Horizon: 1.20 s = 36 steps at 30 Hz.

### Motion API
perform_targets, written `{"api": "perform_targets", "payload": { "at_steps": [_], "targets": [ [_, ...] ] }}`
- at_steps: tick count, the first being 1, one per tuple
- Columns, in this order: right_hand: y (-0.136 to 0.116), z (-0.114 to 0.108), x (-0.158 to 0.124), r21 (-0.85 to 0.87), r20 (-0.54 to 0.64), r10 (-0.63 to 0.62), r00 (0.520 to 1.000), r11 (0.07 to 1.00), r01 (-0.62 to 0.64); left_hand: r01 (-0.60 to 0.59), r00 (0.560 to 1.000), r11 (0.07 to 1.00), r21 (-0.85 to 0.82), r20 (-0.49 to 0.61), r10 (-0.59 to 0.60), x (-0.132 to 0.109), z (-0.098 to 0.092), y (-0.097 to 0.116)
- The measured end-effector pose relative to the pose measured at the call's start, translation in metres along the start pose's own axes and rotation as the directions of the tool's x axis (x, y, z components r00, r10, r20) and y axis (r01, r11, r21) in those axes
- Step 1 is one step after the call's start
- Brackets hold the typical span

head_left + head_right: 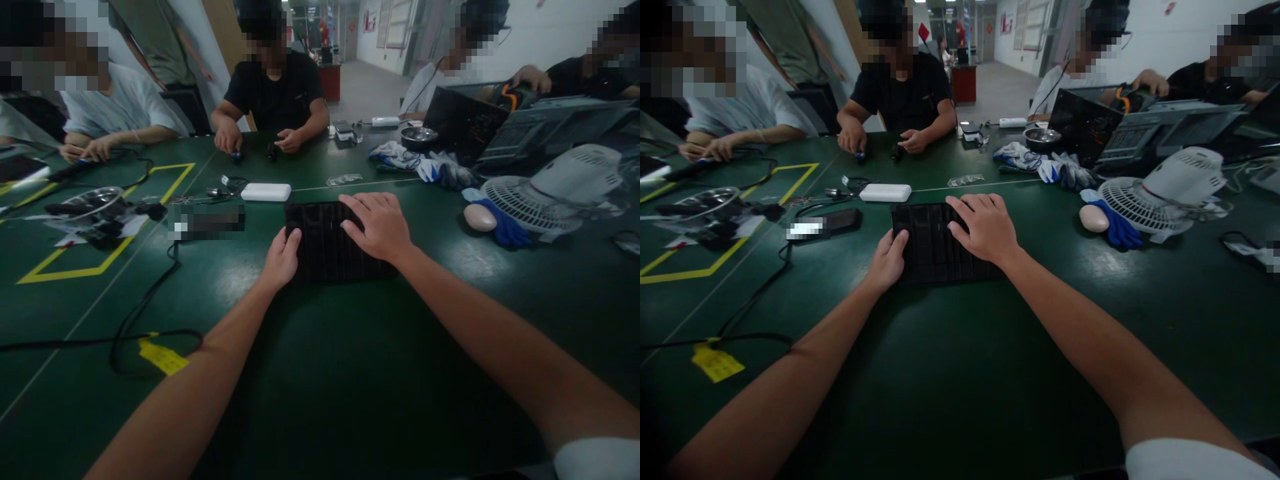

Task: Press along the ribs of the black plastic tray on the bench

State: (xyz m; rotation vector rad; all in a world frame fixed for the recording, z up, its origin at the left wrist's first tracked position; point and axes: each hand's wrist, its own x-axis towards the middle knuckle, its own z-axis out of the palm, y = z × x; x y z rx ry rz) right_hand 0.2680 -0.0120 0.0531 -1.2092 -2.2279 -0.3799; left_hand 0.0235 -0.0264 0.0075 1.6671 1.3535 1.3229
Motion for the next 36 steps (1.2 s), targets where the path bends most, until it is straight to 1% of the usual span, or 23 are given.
{"api": "perform_targets", "payload": {
  "at_steps": [12,19,24,30,36],
  "targets": [
    [0.0007,-0.0005,0.0001,0.020,0.008,-0.002,1.000,1.000,0.002,-0.002,1.000,0.999,0.032,0.016,0.002,0.0008,-0.0005,0.0021],
    [0.0010,0.0009,0.0003,0.009,0.005,-0.003,1.000,1.000,0.003,0.026,1.000,0.999,0.040,0.010,-0.027,0.0009,-0.0004,0.0017],
    [0.0010,0.0001,0.0008,0.011,0.010,0.007,1.000,1.000,-0.007,0.022,0.999,1.000,0.017,0.028,-0.023,0.0005,-0.0007,0.0029],
    [0.0000,-0.0013,0.0016,0.036,0.009,0.027,1.000,0.999,-0.027,0.012,1.000,1.000,0.024,0.007,-0.012,0.0006,-0.0004,0.0031],
    [-0.0009,-0.0023,0.0024,0.037,0.016,0.033,0.999,0.999,-0.033,0.017,1.000,0.999,0.028,0.010,-0.018,0.0005,-0.0007,0.0026]
  ]
}}
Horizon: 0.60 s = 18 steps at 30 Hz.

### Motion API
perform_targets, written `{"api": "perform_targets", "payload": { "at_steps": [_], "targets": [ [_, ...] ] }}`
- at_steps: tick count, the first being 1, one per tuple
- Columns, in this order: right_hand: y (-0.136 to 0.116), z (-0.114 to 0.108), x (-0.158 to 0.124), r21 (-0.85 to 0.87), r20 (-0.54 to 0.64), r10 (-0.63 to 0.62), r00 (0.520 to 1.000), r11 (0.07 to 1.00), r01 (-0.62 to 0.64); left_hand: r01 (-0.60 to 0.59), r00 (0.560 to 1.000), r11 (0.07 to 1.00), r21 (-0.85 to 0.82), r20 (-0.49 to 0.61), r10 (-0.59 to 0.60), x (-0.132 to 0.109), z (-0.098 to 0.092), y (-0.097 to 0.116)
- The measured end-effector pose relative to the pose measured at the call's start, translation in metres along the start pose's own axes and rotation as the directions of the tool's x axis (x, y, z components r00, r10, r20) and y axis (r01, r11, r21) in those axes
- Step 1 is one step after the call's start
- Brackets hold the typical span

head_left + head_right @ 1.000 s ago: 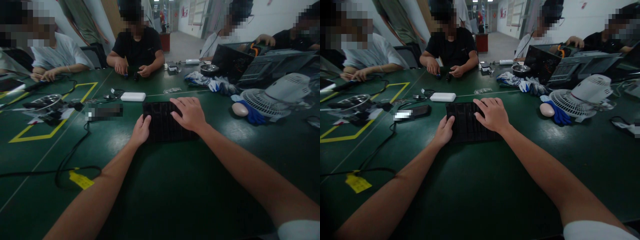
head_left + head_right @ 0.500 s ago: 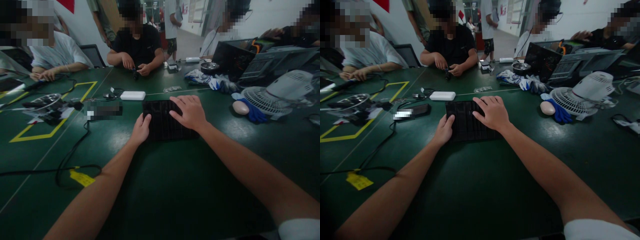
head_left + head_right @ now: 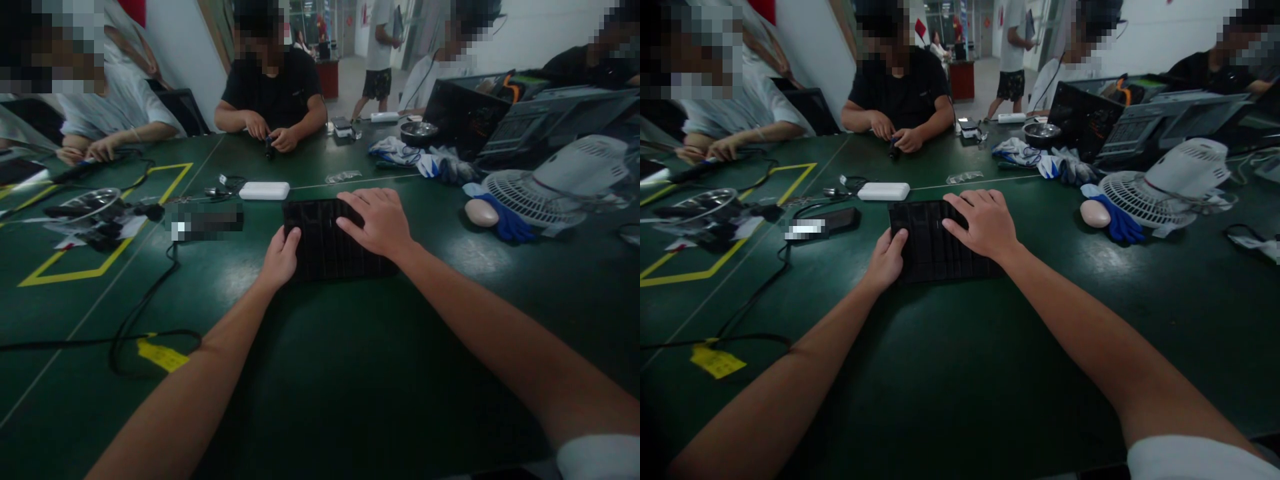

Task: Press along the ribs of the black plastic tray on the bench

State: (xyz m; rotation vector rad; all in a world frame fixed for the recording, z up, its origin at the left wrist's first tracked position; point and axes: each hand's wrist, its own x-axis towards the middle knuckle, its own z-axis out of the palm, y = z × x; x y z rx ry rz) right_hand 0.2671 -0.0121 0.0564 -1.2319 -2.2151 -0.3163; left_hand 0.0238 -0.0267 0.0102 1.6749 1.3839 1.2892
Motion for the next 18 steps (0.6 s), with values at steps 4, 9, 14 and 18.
{"api": "perform_targets", "payload": {
  "at_steps": [4,9,14,18],
  "targets": [
    [0.0003,0.0004,0.0001,-0.015,-0.009,-0.008,1.000,1.000,0.008,-0.006,1.000,1.000,0.002,0.003,0.006,-0.0001,-0.0001,0.0006],
    [0.0014,0.0017,-0.0001,-0.028,-0.011,-0.018,1.000,0.999,0.017,-0.010,1.000,1.000,-0.002,0.007,0.010,0.0000,0.0000,0.0011],
    [0.0014,0.0011,-0.0009,-0.028,-0.007,-0.017,1.000,0.999,0.017,-0.011,1.000,1.000,0.013,0.000,0.011,0.0005,0.0000,-0.0001],
    [0.0007,0.0004,-0.0013,-0.025,0.003,-0.015,1.000,1.000,0.015,-0.008,1.000,1.000,0.008,0.001,0.008,0.0006,-0.0002,-0.0009]
  ]
}}
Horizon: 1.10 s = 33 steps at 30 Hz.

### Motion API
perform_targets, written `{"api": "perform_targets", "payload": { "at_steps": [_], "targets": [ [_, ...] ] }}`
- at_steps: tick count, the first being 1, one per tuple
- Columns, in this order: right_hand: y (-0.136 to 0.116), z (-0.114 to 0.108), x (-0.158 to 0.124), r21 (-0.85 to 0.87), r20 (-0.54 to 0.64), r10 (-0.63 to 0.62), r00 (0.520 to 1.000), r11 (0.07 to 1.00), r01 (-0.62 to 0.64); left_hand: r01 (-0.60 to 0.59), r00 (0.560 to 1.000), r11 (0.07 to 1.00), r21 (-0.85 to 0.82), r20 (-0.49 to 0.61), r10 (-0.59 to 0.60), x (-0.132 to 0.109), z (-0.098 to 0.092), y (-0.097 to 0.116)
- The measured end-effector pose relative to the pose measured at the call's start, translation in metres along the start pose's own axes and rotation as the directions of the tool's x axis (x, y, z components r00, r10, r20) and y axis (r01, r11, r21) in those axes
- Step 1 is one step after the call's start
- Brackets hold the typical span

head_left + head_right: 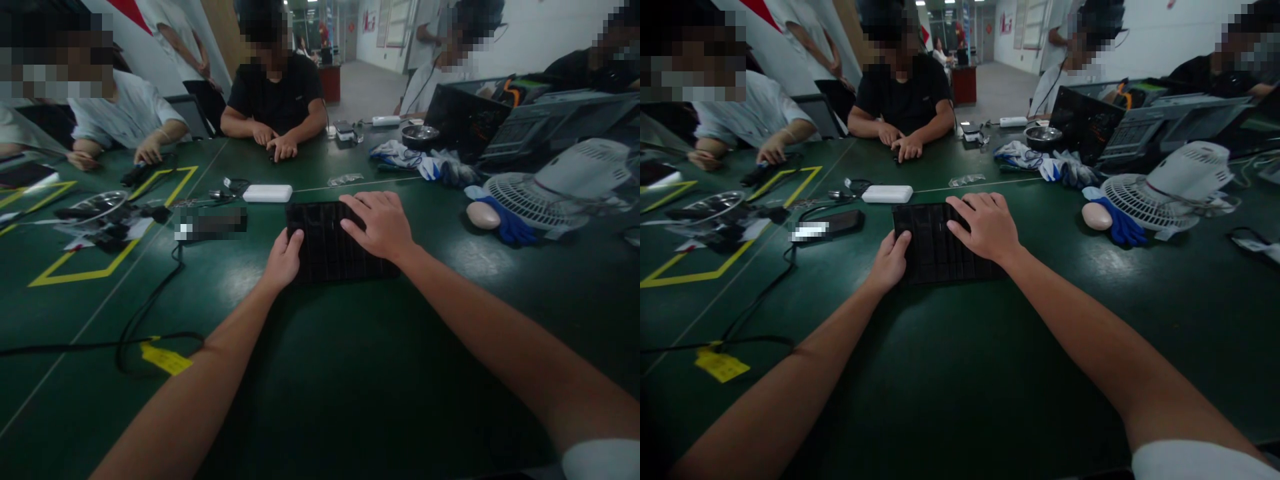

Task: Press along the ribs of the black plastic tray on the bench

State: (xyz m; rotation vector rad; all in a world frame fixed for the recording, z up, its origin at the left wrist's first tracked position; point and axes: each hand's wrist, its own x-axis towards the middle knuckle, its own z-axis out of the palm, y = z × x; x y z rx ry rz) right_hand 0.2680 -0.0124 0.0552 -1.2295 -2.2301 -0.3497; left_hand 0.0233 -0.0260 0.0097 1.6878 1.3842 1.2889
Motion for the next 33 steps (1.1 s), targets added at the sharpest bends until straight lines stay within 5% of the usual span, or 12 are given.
{"api": "perform_targets", "payload": {
  "at_steps": [33],
  "targets": [
    [0.0009,0.0031,-0.0003,0.005,-0.024,-0.009,1.000,1.000,0.009,0.018,1.000,1.000,-0.008,-0.001,-0.018,-0.0010,0.0004,0.0011]
  ]
}}
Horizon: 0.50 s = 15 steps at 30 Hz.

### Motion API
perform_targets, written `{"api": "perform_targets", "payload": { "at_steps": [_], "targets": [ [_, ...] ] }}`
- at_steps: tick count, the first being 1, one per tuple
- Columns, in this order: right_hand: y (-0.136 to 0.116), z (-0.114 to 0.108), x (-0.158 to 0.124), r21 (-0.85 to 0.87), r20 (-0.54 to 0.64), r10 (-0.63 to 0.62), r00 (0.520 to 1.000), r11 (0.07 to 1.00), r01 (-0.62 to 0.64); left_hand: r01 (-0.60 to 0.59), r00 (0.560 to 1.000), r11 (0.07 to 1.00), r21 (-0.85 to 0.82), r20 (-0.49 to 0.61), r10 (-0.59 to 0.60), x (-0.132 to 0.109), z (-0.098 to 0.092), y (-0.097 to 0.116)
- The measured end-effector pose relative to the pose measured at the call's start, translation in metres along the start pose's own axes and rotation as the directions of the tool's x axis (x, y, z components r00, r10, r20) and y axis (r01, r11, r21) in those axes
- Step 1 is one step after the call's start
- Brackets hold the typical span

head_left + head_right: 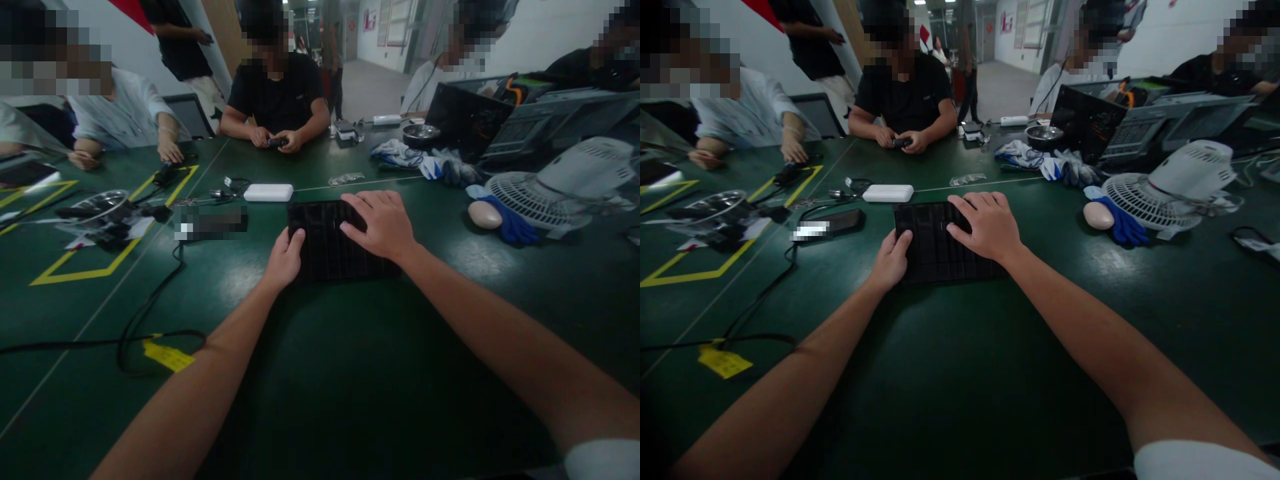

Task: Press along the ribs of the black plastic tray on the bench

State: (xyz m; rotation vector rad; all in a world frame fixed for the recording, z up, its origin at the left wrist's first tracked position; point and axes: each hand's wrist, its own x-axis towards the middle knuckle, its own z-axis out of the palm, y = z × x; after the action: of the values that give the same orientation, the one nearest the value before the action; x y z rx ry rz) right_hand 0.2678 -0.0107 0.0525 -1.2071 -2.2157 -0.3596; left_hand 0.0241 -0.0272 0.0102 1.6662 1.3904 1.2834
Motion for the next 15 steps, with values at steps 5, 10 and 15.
{"api": "perform_targets", "payload": {
  "at_steps": [5,10,15],
  "targets": [
    [0.0000,-0.0002,0.0000,-0.020,-0.006,-0.004,1.000,1.000,0.003,0.001,1.000,1.000,-0.004,0.003,-0.001,-0.0001,-0.0003,0.0006],
    [-0.0003,-0.0005,0.0006,-0.022,-0.005,0.000,1.000,1.000,0.000,-0.001,1.000,1.000,-0.004,0.004,0.001,0.0001,0.0000,-0.0002],
    [0.0002,-0.0001,0.0013,-0.021,-0.003,0.000,1.000,1.000,0.000,0.002,1.000,1.000,0.004,0.011,-0.002,0.0001,0.0001,0.0006]
  ]
}}
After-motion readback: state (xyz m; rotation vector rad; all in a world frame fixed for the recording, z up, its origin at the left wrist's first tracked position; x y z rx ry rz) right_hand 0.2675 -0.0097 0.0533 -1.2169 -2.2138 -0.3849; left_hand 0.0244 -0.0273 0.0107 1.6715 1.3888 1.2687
